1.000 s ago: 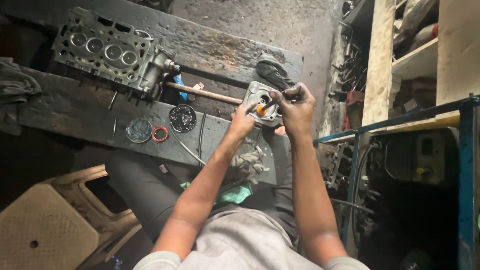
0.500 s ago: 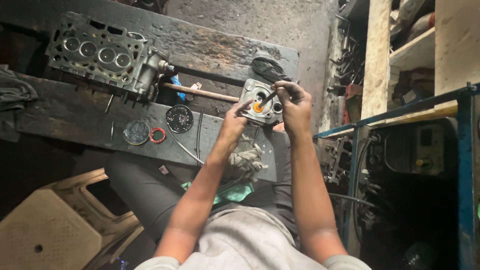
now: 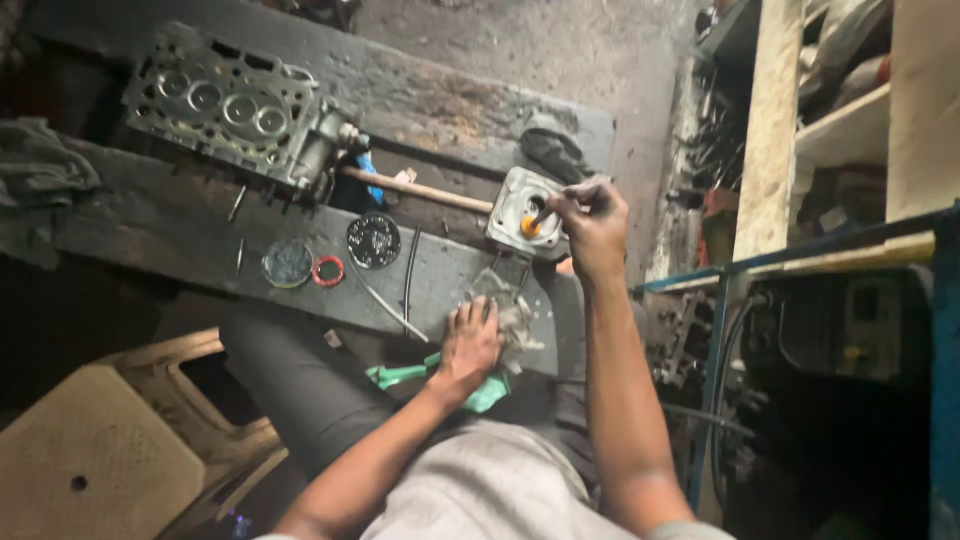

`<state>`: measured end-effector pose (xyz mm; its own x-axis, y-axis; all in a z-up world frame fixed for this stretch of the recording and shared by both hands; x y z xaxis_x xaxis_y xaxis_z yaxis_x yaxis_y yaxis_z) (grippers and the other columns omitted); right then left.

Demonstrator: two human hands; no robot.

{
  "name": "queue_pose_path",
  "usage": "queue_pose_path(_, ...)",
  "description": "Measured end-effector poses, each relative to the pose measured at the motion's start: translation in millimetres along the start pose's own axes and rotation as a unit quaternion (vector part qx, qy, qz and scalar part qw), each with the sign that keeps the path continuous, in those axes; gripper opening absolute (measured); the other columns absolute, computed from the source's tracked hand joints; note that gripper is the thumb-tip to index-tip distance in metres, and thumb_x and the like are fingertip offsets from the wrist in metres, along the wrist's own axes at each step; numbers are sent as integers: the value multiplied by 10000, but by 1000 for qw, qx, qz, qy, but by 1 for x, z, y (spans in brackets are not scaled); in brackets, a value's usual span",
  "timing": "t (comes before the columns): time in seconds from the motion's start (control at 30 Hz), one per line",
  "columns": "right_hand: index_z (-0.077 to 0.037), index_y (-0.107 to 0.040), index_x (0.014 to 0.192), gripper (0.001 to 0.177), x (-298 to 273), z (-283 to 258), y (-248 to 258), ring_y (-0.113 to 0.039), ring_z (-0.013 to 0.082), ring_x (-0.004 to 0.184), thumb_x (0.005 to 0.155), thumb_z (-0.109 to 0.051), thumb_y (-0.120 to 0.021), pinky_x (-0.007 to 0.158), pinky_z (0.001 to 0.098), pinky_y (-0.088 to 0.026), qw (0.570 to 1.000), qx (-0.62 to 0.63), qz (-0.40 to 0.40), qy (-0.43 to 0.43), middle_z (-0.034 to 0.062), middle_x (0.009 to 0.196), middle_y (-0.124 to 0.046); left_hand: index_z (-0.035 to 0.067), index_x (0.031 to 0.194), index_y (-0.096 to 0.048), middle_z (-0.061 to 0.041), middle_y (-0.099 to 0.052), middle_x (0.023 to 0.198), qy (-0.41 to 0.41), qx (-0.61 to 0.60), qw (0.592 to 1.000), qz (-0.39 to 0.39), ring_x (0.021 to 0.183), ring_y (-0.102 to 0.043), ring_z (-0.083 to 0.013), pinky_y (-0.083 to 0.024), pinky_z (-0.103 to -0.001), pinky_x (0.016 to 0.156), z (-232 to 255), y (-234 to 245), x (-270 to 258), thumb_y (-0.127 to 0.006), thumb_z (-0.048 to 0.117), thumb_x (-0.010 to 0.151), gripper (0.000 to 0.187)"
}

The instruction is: The person sits on the floor and cleans various engine components, including a cylinder head and a smaller metal block, using a rag. They wipe the surfaces and crevices of the parts, occasionally using a small tool to assist in cleaning specific areas.

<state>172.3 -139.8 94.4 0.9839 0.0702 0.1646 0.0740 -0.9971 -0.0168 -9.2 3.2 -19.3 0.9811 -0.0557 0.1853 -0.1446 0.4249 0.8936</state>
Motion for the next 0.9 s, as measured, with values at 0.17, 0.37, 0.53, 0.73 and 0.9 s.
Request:
queue_pose_path(0.17,-144,-577,1012,317,11,-48,-25,-669,83,736,810,-14,-784,654,240,-599,999,6,-19,-26,-64,803,-524,42,1063,-702,-150,-608,1236,33,-90,992,83,1131,-569,-347,-441,-479,957,-11,-24,-1,-621,70,828,250)
queue_pose_path(0.37,-138,-422,706,482,36,-29,-41,-434,102,506,1114,-358,-554,442,268,-331,968,232,-4,-99,0,613,-449,15,881,-630,-182,-598,1165,93,-195,971,106,1076,-582,-395,-459,-488,929,-17,-21,9,-682,-16,709,182)
queue_pose_path(0.53,-139,-411,624,509,54,-3,-30,-400,136,423,1077,-326,-549,394,310,-308,985,169,3,-40,20,530,-436,38,827,-575,-145,-569,1105,188,-314,930,32,1035,-612,-358,-505,-450,877,-19,-2,19,-820,107,729,273)
queue_pose_path(0.73,-137,-410,630,519,52,-7,-30,-395,140,470,1091,-341,-537,443,319,-308,989,125,-60,-49,12,556,-398,43,1157,-544,-168,-540,1181,79,-260,962,19,1189,-480,-392,-411,-500,1024,1,93,71,-904,417,697,694)
queue_pose_path(0.9,-76,-657,855,672,63,-15,-15,-600,221,857,1040,-620,-309,787,345,-481,926,350,-91,-108,80,859,-627,55,1540,-435,-143,-530,1508,-27,-467,874,132,1469,-502,-260,-386,-414,1276,36,94,147,-709,481,931,793)
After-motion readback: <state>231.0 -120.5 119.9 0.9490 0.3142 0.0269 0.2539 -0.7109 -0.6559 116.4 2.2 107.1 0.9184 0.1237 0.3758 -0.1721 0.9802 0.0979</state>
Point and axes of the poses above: each hand's wrist, its own x-axis towards the middle knuckle, its own y-axis out of the back of the hand, z = x × y, the point moved 2 cm from there along x, towards the middle knuckle
